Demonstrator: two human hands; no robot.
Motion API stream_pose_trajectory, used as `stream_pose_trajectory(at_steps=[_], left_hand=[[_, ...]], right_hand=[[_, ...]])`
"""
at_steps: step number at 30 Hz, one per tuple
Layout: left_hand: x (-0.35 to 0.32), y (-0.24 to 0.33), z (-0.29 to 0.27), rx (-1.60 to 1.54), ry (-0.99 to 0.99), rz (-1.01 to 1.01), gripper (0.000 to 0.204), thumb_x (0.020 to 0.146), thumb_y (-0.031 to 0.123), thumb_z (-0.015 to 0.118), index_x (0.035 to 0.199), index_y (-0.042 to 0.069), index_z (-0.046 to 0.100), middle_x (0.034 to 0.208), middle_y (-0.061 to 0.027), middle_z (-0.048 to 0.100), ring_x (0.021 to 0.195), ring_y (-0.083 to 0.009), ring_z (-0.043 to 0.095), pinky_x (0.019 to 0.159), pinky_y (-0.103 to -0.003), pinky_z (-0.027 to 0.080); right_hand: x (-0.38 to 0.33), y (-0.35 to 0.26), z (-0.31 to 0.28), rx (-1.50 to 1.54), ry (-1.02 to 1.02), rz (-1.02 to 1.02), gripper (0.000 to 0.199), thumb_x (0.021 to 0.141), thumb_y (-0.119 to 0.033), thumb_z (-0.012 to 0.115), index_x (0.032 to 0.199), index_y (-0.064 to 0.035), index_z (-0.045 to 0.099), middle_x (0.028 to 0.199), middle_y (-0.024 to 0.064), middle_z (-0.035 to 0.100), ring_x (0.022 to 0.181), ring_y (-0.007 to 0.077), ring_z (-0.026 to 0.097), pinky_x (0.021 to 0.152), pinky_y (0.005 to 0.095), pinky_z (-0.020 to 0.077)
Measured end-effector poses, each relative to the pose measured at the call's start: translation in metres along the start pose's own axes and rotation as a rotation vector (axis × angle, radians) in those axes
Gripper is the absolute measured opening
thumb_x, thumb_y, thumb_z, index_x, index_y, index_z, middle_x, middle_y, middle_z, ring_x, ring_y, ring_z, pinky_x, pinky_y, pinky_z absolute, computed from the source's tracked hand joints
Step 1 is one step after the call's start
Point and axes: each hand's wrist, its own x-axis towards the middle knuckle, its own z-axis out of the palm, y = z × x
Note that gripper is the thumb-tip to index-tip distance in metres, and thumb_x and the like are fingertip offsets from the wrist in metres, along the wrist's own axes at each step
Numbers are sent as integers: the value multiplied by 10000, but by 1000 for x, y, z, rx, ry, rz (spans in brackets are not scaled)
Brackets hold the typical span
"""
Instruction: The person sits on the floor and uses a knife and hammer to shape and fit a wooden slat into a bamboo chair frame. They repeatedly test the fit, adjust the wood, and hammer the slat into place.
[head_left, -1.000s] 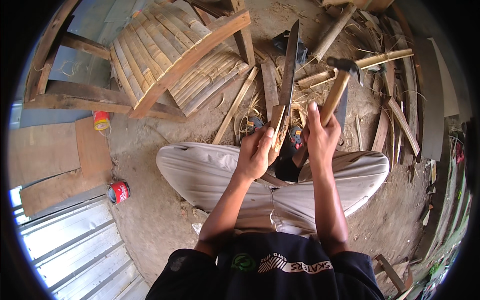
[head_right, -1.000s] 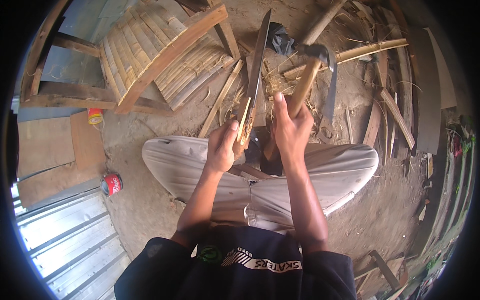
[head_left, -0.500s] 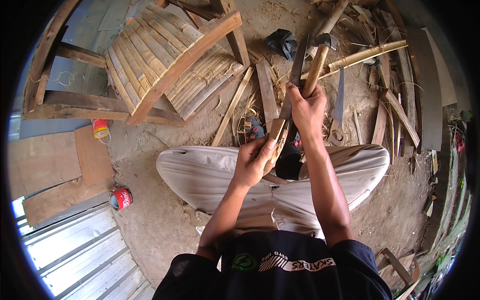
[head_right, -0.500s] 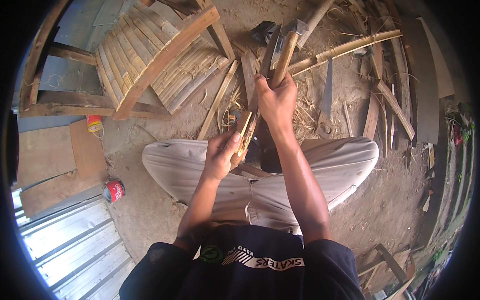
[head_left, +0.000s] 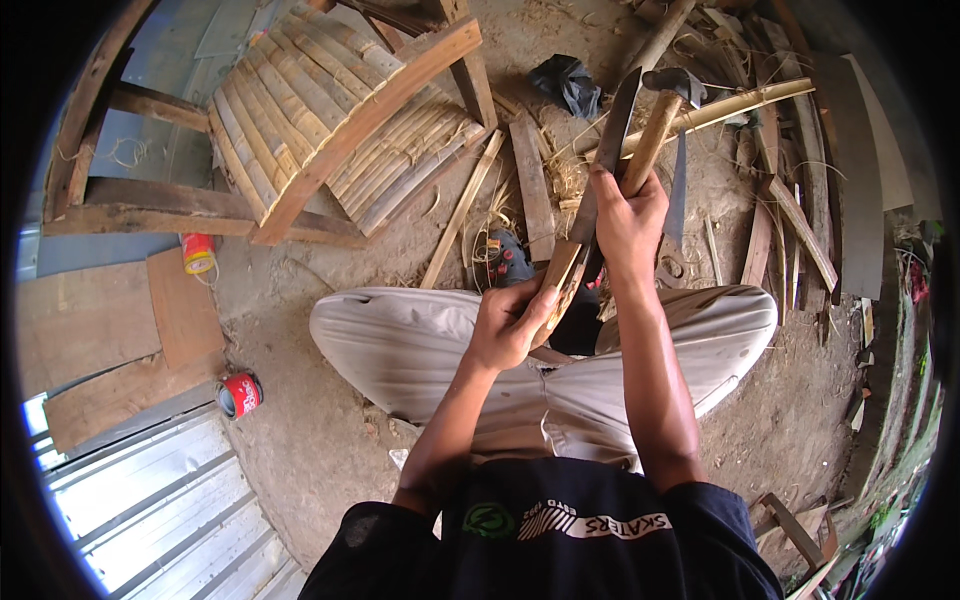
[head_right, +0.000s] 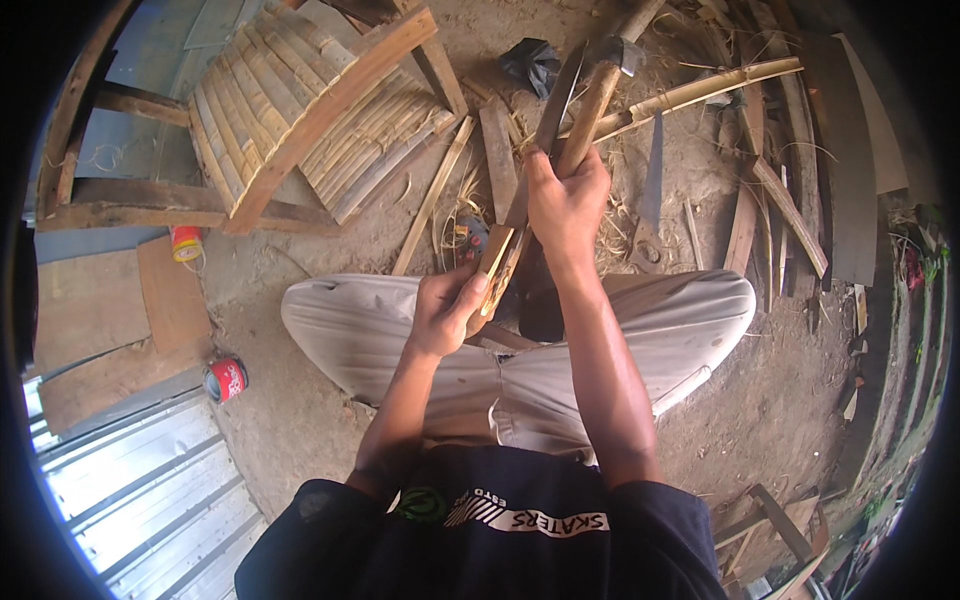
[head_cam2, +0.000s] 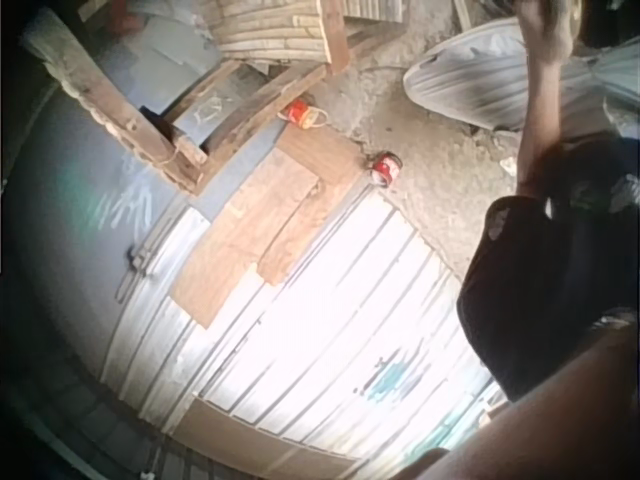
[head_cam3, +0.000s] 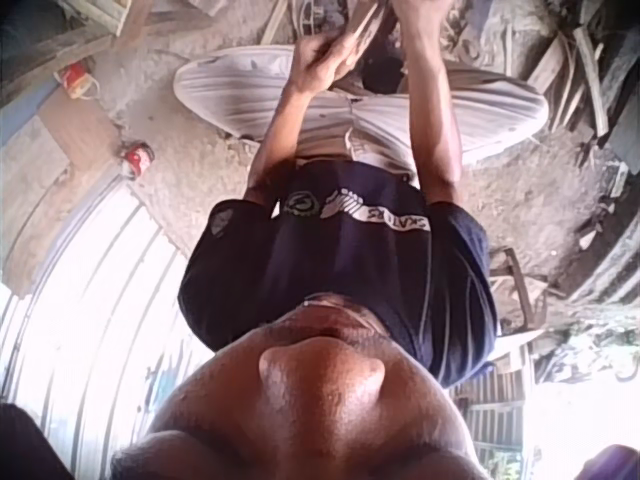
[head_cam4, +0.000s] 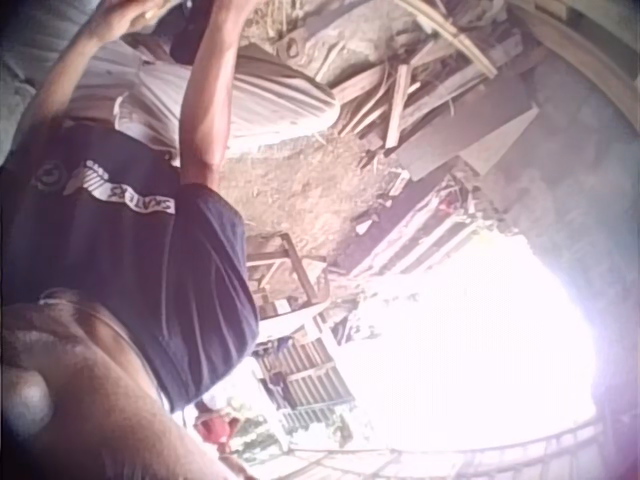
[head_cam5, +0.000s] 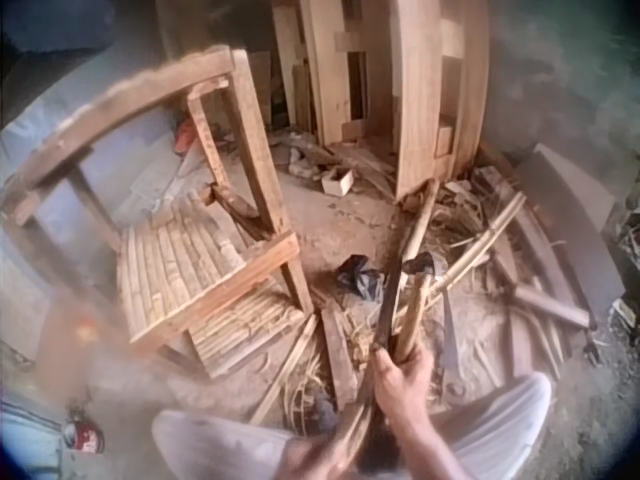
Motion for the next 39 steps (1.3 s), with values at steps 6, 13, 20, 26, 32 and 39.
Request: stream_pose_trajectory(at_steps=[6, 13, 20, 26, 32, 39], left_hand=[[-5, -2, -9, 44, -42, -40, 313, 987, 239, 592, 1109, -37, 673, 682, -14, 611, 623, -52, 510, 546, -246, 427], [-1, -1, 6, 1, 47, -93, 315, 984, 254, 601, 1081, -36, 674, 713, -3, 620, 637, -43, 516, 557, -238, 422], [3, 11, 8, 230, -13, 62, 293, 954, 239, 613, 1075, -23, 664, 653, -57, 624, 567, -108, 581, 526, -284, 456], [12, 14, -16, 514, -189, 153, 442, 928, 258, 624, 1217, -75, 588, 673, -166, 642, 608, -262, 682, 566, -346, 516], [10, 25, -24, 233, -137, 313, 639, 848, 269, 762, 1354, -25, 505, 939, -153, 693, 857, -188, 690, 719, -297, 533], [27, -34, -8, -96, 112, 282, 526, 710, 190, 882, 1105, 38, 570, 1054, -90, 650, 1115, -202, 580, 964, -342, 457]], right_hand=[[-2, 14, 0, 62, -10, 102, 128, 876, -84, 667, 888, 23, 598, 706, 9, 601, 609, 61, 520, 535, 238, 412], [-3, 24, -3, 10, 19, -39, 116, 876, -80, 664, 901, 7, 590, 705, -7, 581, 612, 56, 499, 544, 238, 410], [-5, 14, -11, 131, 76, -49, 145, 887, -117, 702, 878, -10, 603, 738, -33, 567, 638, 38, 450, 568, 217, 359], [-3, 25, -16, 146, 52, 68, 160, 903, -159, 669, 893, -15, 599, 700, -34, 544, 608, 40, 439, 542, 228, 353], [-4, 78, -17, 12, -3, 452, 220, 902, -222, 686, 884, -10, 629, 726, 33, 608, 588, 127, 538, 546, 264, 428], [-48, 140, 11, 304, -46, 753, 190, 920, -170, 600, 861, 7, 635, 663, 38, 600, 499, 112, 548, 448, 256, 422]])
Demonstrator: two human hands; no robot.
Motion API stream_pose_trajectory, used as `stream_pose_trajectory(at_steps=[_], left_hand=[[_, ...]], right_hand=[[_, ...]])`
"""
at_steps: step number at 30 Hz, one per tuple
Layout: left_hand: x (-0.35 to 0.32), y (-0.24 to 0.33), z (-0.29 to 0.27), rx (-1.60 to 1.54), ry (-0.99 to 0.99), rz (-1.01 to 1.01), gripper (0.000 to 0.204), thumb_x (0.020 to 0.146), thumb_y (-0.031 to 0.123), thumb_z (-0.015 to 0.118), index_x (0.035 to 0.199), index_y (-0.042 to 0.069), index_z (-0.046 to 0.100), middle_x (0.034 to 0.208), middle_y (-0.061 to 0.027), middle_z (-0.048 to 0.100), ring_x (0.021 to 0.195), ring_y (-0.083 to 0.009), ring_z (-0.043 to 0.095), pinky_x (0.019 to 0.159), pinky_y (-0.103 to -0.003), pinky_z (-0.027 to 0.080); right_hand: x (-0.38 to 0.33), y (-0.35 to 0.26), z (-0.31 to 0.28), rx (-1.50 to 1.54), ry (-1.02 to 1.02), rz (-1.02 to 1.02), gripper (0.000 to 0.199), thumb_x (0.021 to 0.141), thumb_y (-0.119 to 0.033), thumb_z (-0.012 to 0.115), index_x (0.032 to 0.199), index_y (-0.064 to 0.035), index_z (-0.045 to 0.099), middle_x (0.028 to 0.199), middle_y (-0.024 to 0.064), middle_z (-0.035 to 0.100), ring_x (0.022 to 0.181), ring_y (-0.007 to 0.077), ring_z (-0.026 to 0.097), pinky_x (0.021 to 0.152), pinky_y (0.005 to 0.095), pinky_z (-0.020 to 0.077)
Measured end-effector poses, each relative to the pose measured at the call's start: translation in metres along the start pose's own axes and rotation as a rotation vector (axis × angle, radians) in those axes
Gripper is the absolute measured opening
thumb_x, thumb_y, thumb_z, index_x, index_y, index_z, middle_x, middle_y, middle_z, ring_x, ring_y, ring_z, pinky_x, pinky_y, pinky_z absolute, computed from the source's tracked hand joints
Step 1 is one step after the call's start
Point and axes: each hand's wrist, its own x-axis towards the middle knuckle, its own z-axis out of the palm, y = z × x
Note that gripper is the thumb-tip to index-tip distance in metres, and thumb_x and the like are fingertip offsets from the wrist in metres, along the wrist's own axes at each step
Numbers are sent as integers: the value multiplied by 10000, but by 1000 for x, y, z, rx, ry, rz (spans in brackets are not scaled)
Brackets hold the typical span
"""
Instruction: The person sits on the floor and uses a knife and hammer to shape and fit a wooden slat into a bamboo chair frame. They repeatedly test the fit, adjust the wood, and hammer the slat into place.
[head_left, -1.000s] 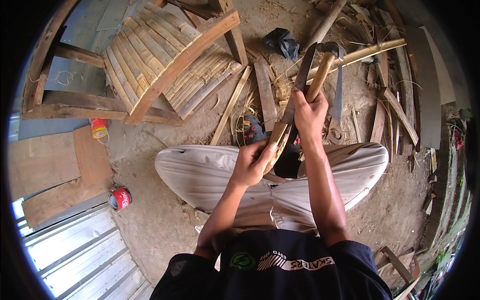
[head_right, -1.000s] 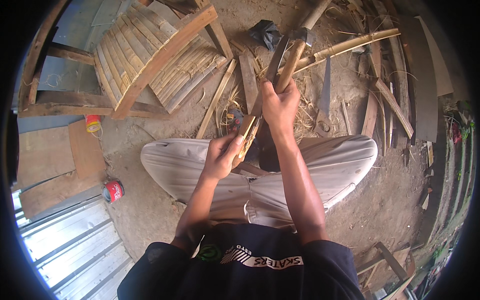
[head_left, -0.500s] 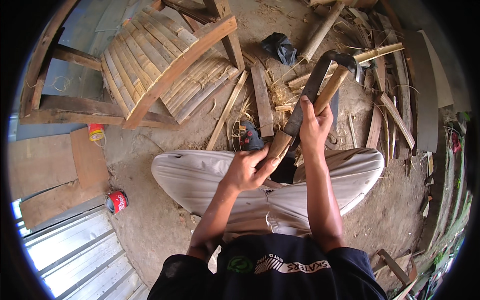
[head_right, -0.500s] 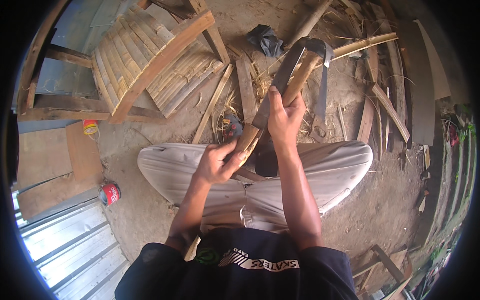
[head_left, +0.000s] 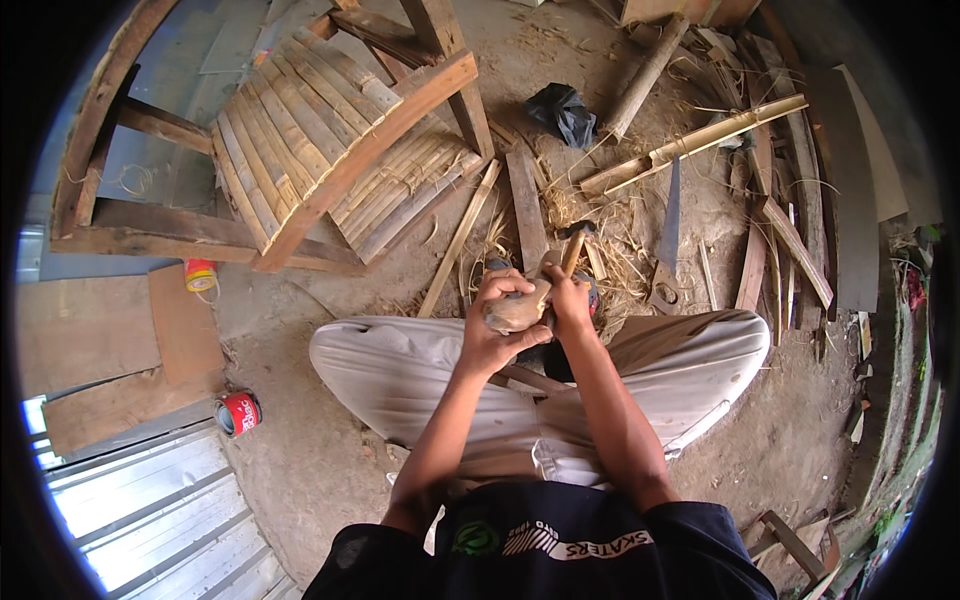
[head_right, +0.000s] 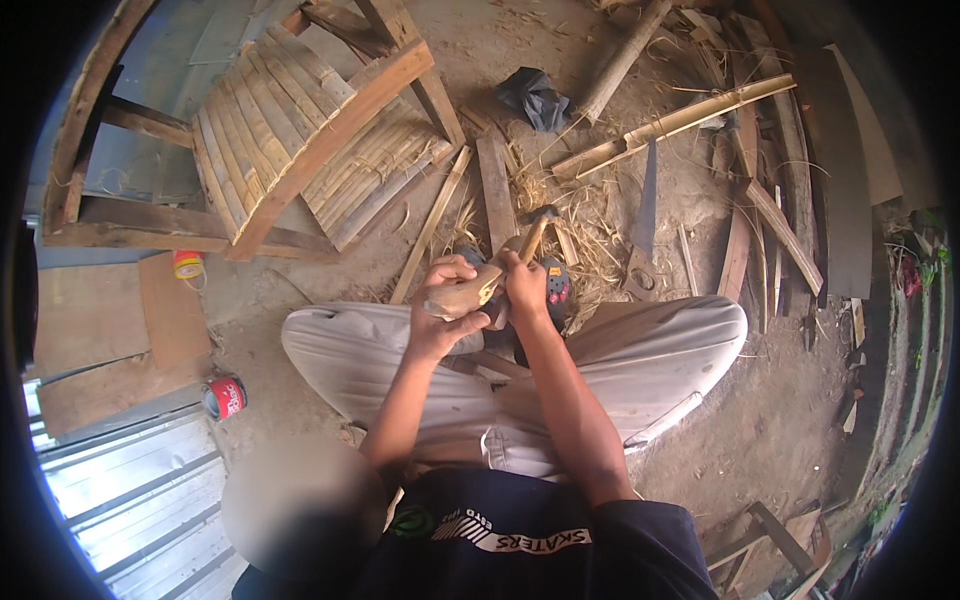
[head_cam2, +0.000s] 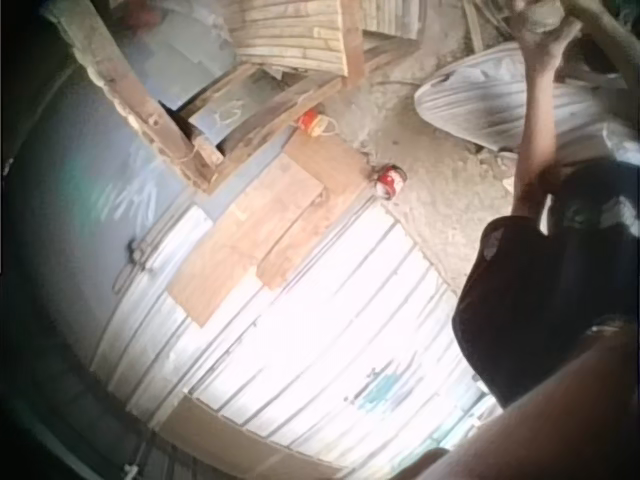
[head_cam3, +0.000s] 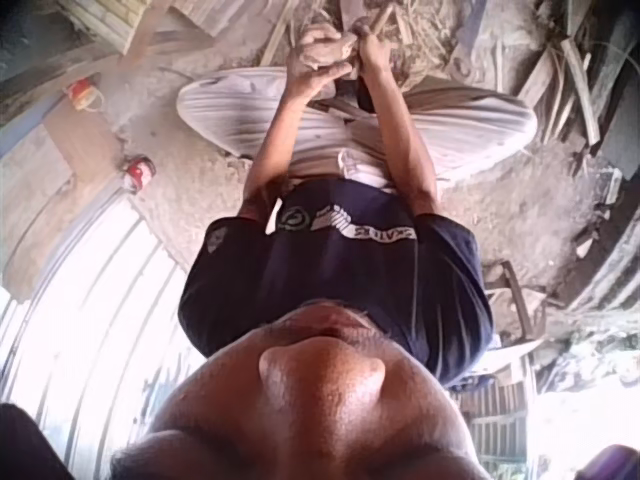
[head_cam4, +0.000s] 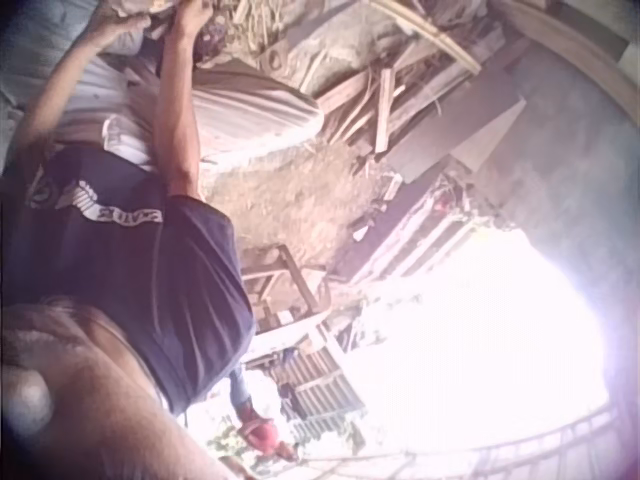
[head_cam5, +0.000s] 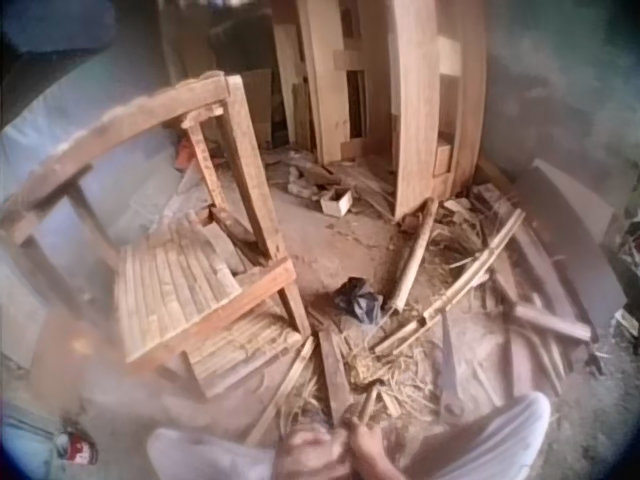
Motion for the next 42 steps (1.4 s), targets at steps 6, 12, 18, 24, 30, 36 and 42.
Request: stream_pose_trajectory(at_steps=[6, 12, 18, 24, 30, 36, 42], left_hand=[[20, -47, 6, -411, 441, 51, 268, 793, -37, 667, 949, 53, 471, 814, -65, 602, 725, -171, 600, 929, -395, 474], [73, -62, -14, -393, 310, 56, 185, 843, -13, 638, 937, 49, 492, 707, -23, 524, 587, -111, 521, 549, -263, 441], [116, -80, -13, -155, 174, 18, 140, 781, 22, 606, 858, 50, 492, 681, -14, 489, 540, -101, 490, 475, -259, 395], [140, -85, -13, -108, 80, -17, 124, 761, 25, 612, 834, 48, 514, 654, -12, 504, 509, -97, 497, 455, -247, 387], [141, -79, 4, -1, 55, -18, 132, 708, 21, 627, 766, 75, 521, 675, 20, 508, 593, -84, 475, 555, -273, 421], [138, -84, 11, 131, 24, 61, 163, 722, 59, 651, 863, 27, 575, 699, -1, 545, 639, -79, 500, 574, -290, 438], [138, -80, 11, 114, 9, -9, 177, 716, 71, 662, 860, 22, 572, 700, -17, 555, 647, -90, 517, 581, -311, 460]], right_hand=[[14, 24, -7, -3, -135, 112, 383, 989, -377, 578, 804, -44, 534, 593, 2, 454, 449, 102, 411, 411, 297, 370], [-11, 7, -34, -306, -94, -14, 426, 1009, -432, 519, 847, -39, 543, 577, -26, 419, 417, 85, 394, 379, 262, 327], [-64, -32, -43, -442, -59, -111, 458, 1030, -456, 450, 919, -21, 542, 559, -39, 395, 404, 45, 361, 357, 229, 300], [-123, -117, -14, -387, -285, -454, 518, 1060, -423, 341, 965, 33, 569, 586, -24, 453, 470, 51, 410, 426, 218, 323], [-121, -152, 6, -617, -384, -736, 529, 1051, -439, 341, 965, 30, 569, 566, 17, 493, 489, 90, 490, 444, 260, 360], [-122, -184, 17, -1019, -386, -536, 444, 1067, -360, 358, 906, 2, 558, 596, 19, 496, 486, 121, 464, 442, 284, 365], [-136, -183, 13, -581, -542, -1105, 487, 1056, -407, 332, 852, 4, 495, 567, 17, 436, 476, 100, 427, 407, 266, 335]])
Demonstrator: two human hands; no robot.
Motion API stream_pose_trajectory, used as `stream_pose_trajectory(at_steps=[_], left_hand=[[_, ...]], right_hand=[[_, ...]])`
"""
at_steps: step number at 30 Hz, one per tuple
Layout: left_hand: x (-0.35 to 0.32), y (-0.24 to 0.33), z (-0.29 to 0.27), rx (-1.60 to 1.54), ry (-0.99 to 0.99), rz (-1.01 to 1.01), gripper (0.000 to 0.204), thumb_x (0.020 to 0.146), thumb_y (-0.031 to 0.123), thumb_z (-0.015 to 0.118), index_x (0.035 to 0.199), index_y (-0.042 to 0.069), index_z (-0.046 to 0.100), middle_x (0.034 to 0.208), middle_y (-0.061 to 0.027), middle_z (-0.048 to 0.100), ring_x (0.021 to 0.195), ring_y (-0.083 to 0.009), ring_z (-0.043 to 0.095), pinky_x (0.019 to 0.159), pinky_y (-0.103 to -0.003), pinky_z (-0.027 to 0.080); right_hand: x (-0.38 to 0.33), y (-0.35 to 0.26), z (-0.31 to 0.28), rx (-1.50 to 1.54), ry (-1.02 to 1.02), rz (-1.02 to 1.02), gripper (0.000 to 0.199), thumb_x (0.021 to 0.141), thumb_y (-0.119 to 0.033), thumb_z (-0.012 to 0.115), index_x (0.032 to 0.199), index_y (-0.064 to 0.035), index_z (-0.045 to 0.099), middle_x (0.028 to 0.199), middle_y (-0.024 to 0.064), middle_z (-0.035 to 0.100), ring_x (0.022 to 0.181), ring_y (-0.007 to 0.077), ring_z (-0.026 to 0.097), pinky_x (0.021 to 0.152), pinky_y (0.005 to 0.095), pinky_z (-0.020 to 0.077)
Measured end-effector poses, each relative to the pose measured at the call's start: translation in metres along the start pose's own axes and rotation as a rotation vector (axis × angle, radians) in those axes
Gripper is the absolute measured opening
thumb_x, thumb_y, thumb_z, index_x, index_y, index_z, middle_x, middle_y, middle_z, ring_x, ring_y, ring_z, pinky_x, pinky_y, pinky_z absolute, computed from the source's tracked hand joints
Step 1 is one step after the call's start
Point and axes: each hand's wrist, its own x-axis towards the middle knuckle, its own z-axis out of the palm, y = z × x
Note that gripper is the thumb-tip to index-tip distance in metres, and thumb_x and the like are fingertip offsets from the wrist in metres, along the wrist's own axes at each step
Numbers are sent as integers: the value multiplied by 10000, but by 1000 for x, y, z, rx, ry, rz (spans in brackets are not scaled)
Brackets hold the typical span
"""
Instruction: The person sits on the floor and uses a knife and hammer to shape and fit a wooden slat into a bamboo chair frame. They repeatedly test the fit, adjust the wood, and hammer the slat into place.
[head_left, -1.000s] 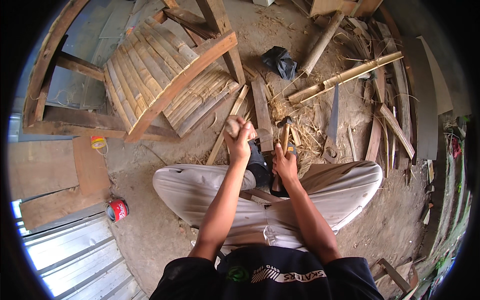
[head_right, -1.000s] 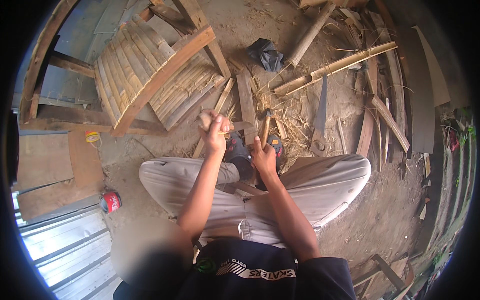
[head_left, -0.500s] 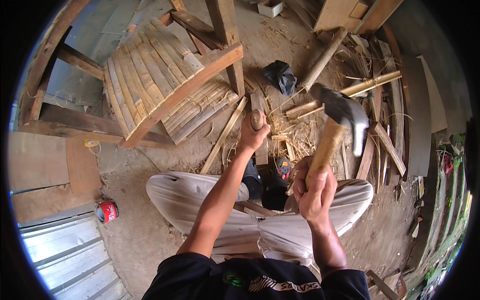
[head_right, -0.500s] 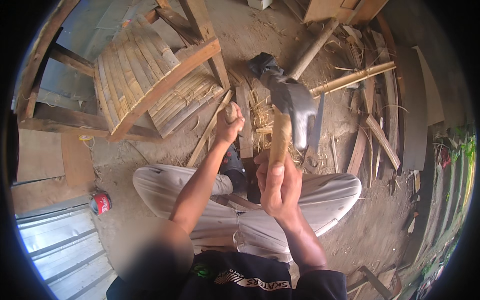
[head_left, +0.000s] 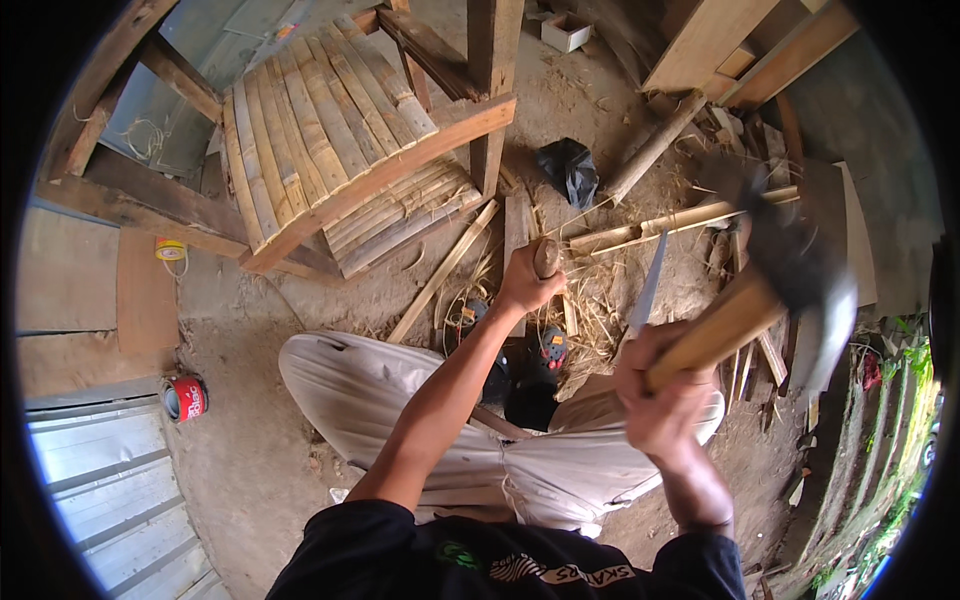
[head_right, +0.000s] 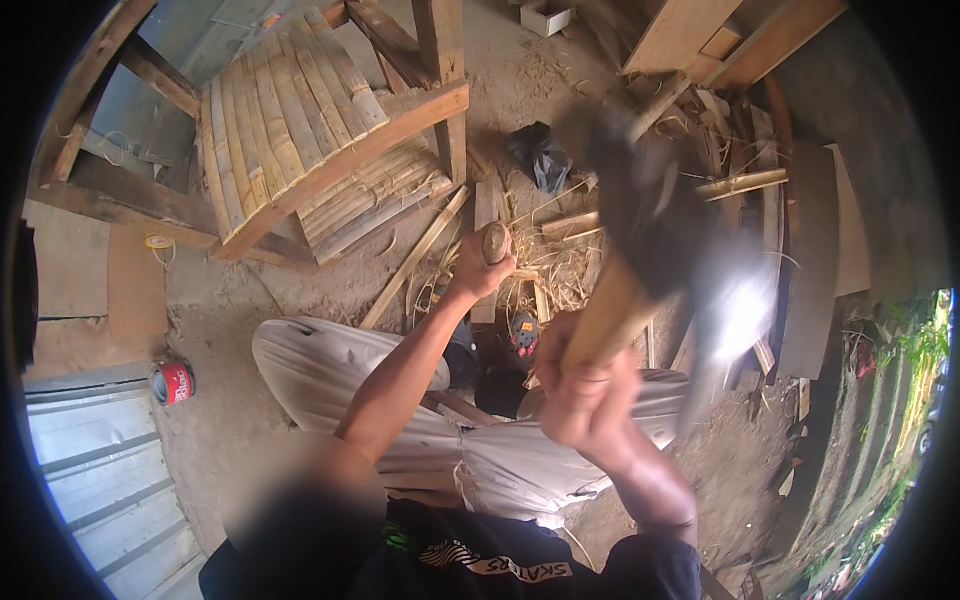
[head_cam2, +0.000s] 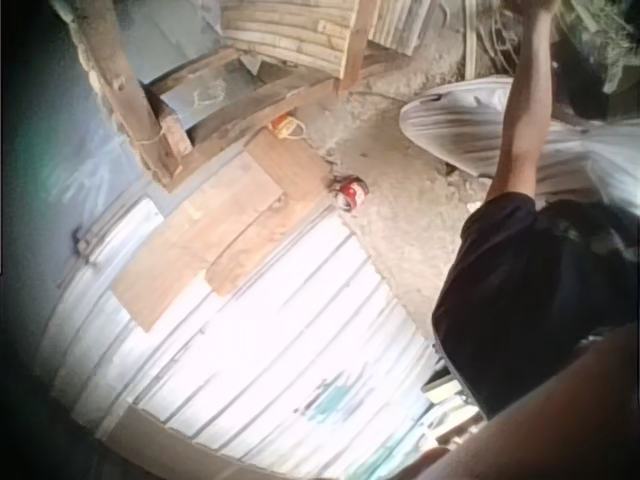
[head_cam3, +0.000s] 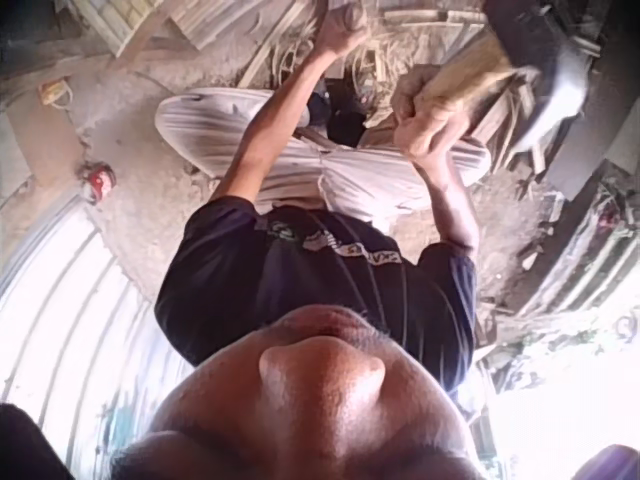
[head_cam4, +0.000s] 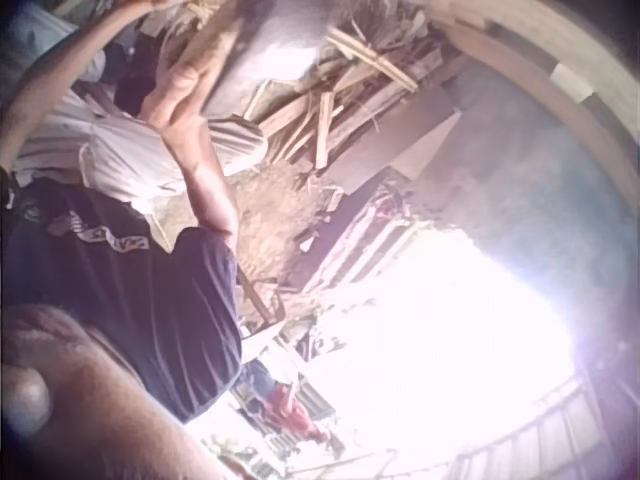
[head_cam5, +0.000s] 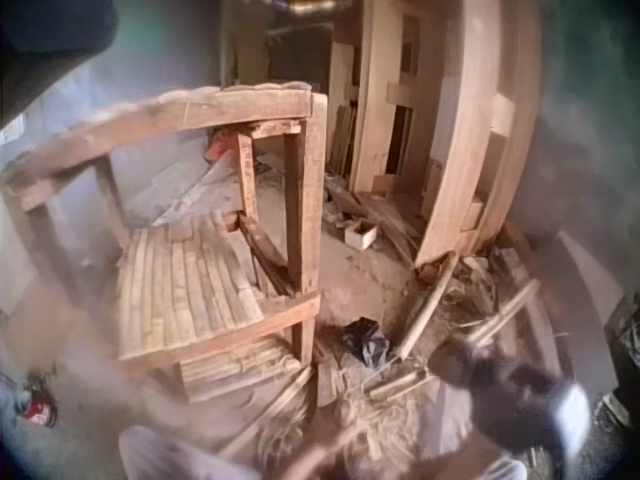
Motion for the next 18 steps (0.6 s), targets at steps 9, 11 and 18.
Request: stream_pose_trajectory(at_steps=[9, 11, 18], left_hand=[[4, -10, -2, -12, -3, 30, 114, 713, 54, 629, 800, 47, 555, 663, 17, 540, 569, -85, 478, 526, -298, 414], [1, -9, -2, -27, 4, 50, 105, 721, 51, 630, 778, 62, 542, 640, 22, 535, 557, -79, 470, 513, -299, 405], [1, 3, -3, 47, 59, 65, 163, 708, 98, 667, 807, 65, 542, 702, -4, 557, 627, -106, 492, 578, -314, 424]], right_hand=[[1, -13, -29, 74, 9, 498, 545, 1054, -468, 319, 780, -29, 488, 552, -29, 414, 463, 72, 398, 398, 255, 302], [1, -17, -27, 177, 71, 265, 551, 1046, -489, 310, 775, -33, 462, 545, -18, 392, 463, 49, 372, 387, 232, 259], [10, 2, -4, -267, -121, 921, 486, 1068, -409, 330, 769, -65, 497, 592, -19, 466, 490, 99, 431, 419, 304, 356]])
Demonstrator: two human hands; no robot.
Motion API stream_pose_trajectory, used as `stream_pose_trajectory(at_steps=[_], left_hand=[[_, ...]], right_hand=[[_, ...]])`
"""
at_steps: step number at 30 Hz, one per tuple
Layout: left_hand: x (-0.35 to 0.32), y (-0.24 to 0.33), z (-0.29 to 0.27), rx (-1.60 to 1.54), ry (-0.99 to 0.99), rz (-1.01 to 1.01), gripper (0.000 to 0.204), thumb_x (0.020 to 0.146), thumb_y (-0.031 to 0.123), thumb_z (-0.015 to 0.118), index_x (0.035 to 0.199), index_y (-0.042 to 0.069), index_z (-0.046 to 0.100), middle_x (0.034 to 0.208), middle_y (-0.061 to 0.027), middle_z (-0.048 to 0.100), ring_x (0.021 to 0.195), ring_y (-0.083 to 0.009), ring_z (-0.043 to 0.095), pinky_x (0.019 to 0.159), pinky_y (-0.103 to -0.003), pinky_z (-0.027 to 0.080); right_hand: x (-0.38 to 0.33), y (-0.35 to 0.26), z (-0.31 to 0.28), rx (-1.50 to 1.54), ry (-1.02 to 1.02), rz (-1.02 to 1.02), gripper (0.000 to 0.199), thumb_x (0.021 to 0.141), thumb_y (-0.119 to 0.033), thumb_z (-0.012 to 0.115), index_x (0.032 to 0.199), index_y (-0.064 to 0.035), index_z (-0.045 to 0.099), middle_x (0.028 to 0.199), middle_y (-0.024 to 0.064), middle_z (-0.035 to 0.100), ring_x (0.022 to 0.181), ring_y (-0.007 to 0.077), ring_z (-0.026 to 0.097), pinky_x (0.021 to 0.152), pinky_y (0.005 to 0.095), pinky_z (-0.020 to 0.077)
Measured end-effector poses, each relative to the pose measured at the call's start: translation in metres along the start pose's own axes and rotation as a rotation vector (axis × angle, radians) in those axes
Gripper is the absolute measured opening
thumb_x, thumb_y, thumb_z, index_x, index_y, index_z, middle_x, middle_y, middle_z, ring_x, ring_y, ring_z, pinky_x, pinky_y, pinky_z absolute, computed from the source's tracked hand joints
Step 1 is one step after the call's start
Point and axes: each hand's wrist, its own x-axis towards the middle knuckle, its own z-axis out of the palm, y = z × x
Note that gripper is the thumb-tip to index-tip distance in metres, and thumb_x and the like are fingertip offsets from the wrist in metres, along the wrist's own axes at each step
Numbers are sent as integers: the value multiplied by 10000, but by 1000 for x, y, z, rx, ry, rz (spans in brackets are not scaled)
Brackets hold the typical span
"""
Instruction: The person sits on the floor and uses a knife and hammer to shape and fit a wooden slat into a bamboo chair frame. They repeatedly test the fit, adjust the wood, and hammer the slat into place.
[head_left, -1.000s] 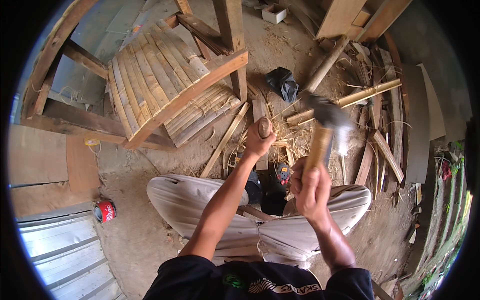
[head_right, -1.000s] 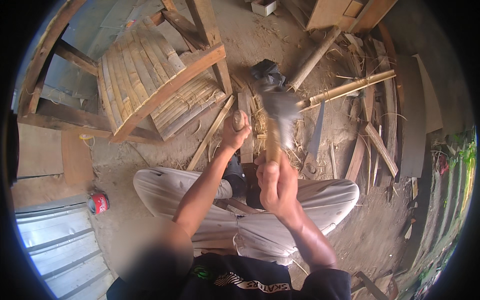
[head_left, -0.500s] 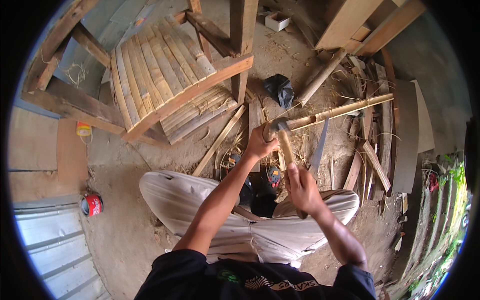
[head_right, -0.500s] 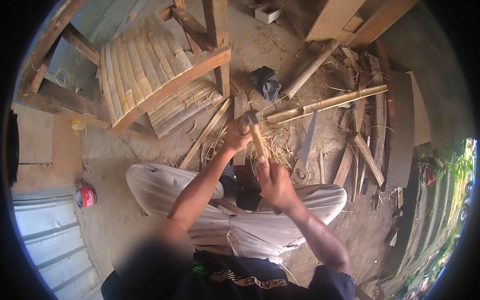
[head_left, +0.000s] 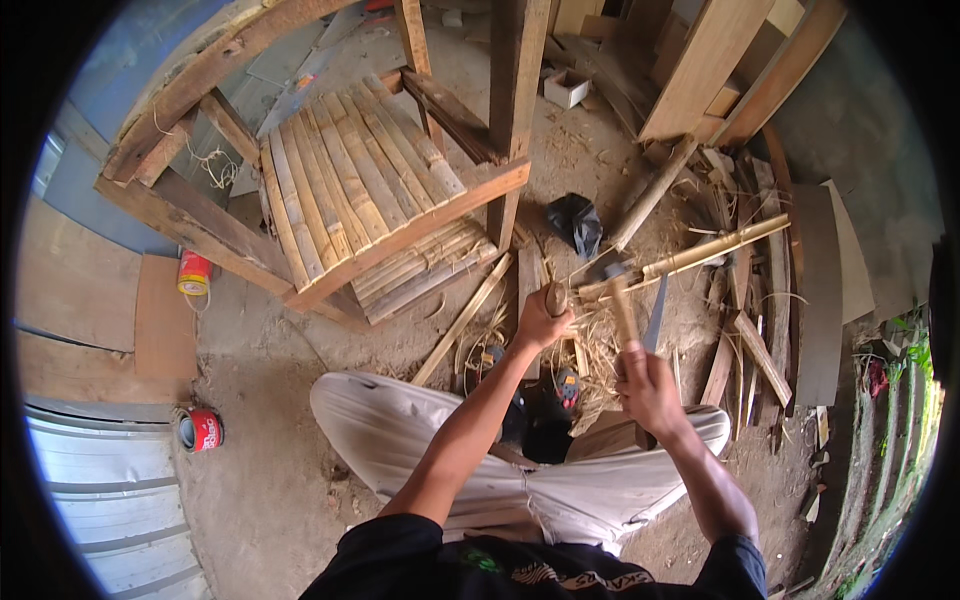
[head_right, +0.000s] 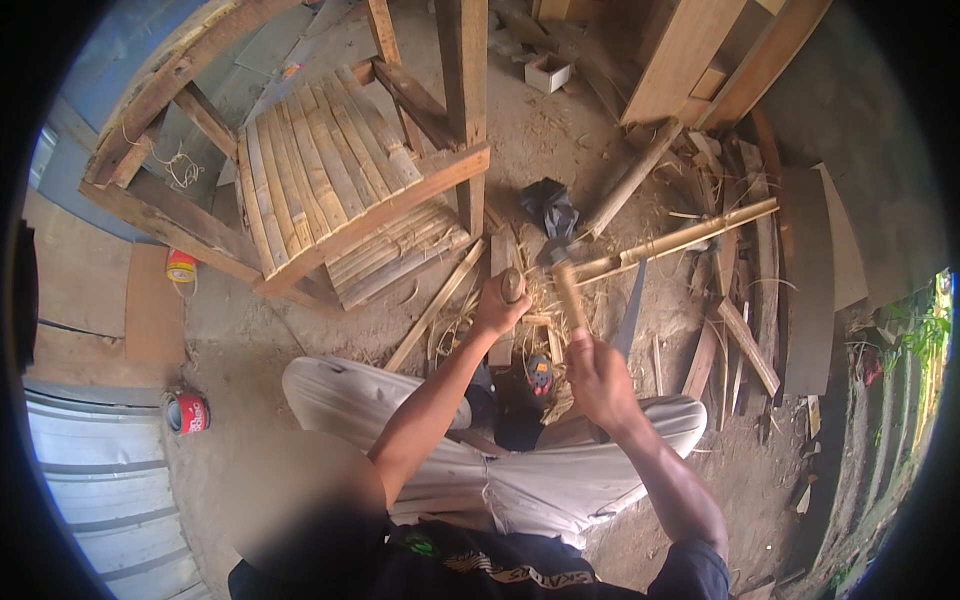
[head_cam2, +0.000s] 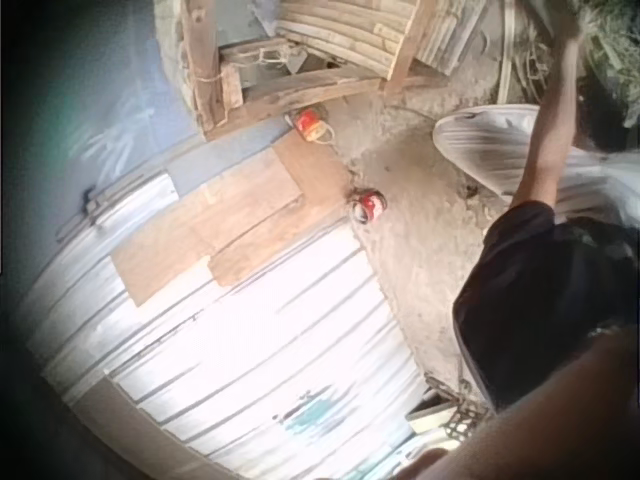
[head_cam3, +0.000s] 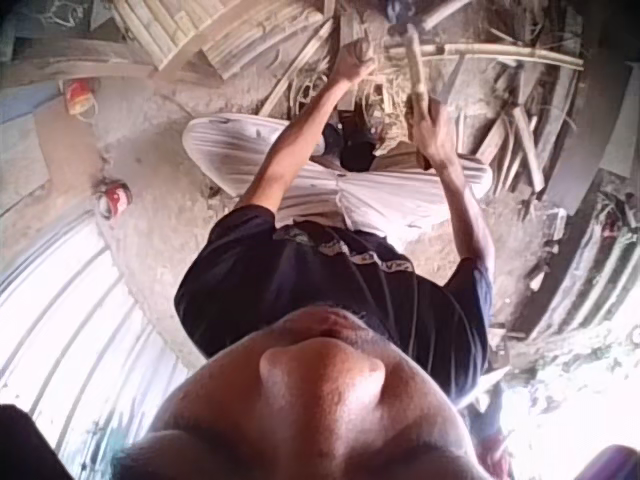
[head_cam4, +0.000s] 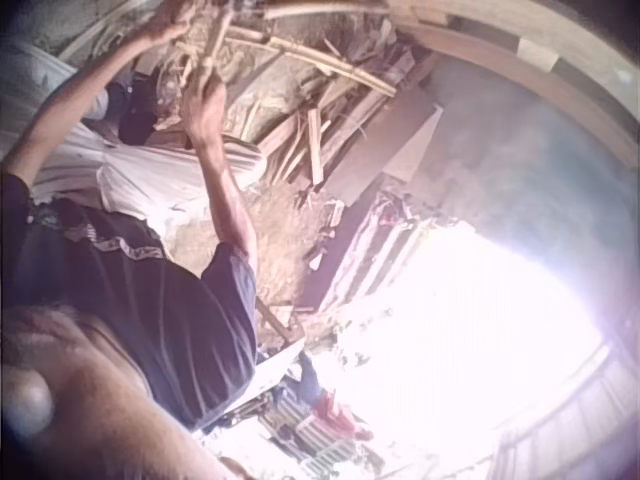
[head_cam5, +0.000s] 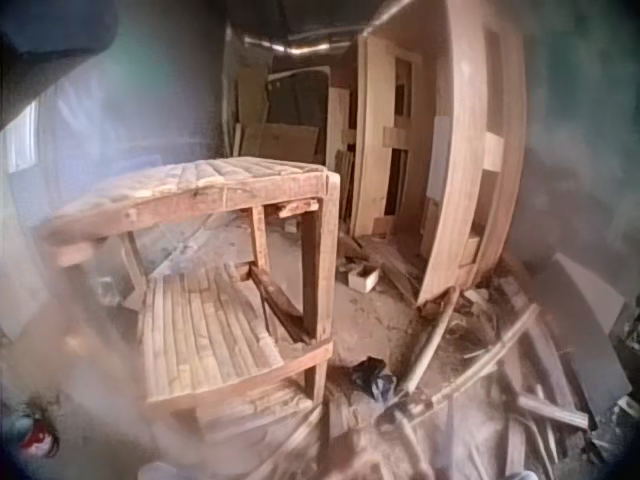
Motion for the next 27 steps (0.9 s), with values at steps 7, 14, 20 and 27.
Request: stream_pose_trajectory(at_steps=[7, 14, 20, 27], left_hand=[[0, -9, 1, -42, -20, -42, 147, 717, 84, 649, 820, 43, 551, 646, -4, 523, 574, -108, 470, 541, -322, 408], [3, -3, 7, -89, -18, -23, 189, 734, 81, 671, 905, 30, 607, 699, -27, 583, 616, -101, 533, 584, -291, 457], [0, 11, 1, -59, 3, 12, 122, 716, 42, 636, 734, 64, 518, 652, 23, 503, 584, -84, 460, 541, -290, 393], [-5, 8, 1, -106, -50, -126, 196, 719, 75, 673, 883, 8, 590, 716, -32, 599, 575, -117, 544, 516, -304, 459]], right_hand=[[-11, -14, -22, 476, 56, -899, 539, 1026, -532, 340, 864, -32, 460, 547, -24, 391, 417, 62, 348, 338, 257, 226], [-20, -9, -2, 80, -58, -348, 501, 1060, -438, 339, 805, -47, 523, 628, -18, 505, 550, 82, 491, 449, 269, 378], [-21, -29, -2, 603, 107, -945, 506, 1044, -510, 294, 858, -66, 448, 575, -16, 402, 414, 66, 354, 339, 228, 289], [-5, -1, -22, -79, -19, -282, 453, 1063, -407, 300, 888, -63, 537, 618, -24, 488, 415, 57, 400, 324, 221, 331]])
